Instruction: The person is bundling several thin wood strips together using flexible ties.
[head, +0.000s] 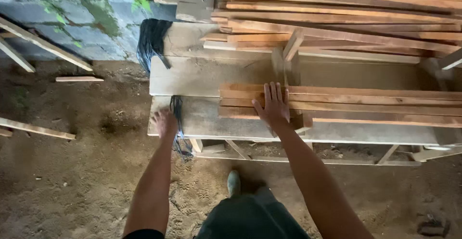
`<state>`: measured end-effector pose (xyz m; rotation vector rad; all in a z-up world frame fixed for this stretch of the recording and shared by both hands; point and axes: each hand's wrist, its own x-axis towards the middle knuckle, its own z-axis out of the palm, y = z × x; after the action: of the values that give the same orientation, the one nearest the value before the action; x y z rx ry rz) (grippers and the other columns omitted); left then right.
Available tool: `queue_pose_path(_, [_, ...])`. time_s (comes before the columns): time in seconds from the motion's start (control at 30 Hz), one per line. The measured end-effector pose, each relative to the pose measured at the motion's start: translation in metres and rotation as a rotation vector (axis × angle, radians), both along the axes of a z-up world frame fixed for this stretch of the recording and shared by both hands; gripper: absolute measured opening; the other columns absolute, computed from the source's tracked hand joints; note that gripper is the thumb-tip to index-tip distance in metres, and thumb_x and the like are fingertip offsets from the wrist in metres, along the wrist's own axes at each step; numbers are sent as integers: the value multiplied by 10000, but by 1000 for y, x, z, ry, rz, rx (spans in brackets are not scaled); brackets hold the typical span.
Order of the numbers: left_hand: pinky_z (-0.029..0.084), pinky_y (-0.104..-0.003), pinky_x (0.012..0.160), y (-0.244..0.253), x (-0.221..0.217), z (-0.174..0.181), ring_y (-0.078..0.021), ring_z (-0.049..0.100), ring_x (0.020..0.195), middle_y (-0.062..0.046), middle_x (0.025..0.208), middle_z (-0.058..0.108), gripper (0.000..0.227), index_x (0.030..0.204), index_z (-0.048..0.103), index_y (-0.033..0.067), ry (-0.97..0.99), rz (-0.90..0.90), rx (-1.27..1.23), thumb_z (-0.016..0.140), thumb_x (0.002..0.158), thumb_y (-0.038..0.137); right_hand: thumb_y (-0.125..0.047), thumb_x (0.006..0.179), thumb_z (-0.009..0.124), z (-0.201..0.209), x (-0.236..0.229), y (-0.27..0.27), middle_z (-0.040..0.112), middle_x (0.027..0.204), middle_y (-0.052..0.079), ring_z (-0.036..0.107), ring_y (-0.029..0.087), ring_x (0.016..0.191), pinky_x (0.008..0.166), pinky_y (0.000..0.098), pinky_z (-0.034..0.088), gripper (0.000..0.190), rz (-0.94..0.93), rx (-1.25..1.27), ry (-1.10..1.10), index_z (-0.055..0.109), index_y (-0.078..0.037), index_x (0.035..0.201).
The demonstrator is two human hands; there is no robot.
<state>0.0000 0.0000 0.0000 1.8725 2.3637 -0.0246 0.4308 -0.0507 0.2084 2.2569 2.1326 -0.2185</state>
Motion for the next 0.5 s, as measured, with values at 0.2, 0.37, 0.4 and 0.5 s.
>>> queue_pose_path(0.2, [453,-553,1009,5,-24,-27,-411,587,1269,-149,1276,682,601,1175,751,196,-323,222,-76,403,992,651,-701,1018,301,19,-4,-6,166,1729,115,102,286,1607,1296,510,-4,848,5,15,40,204,-145,1651])
queue_pose_path(0.37, [511,-541,953,-29,24,100,-393,630,1134,-141,1142,688,424,1105,736,152,-440,262,125,404,1056,412,-731,1018,254,19,-2,-6,149,1728,120,82,286,1607,1295,513,-15,865,7,-10,49,179,-147,1652])
queue_pose_path(0.4, [516,-552,922,-33,25,111,-413,654,1064,-138,1072,696,372,1017,757,160,-488,202,209,430,1049,336,-723,1023,258,20,-3,-7,160,1724,125,92,290,1605,1295,519,4,856,12,0,45,181,-145,1650])
queue_pose_path(0.5, [536,-482,879,-21,22,82,-330,689,992,-54,1001,711,243,1012,752,232,-522,174,347,511,1039,245,-698,1024,317,20,-3,-7,191,1717,139,126,300,1601,1292,533,45,842,21,33,49,216,-135,1642])
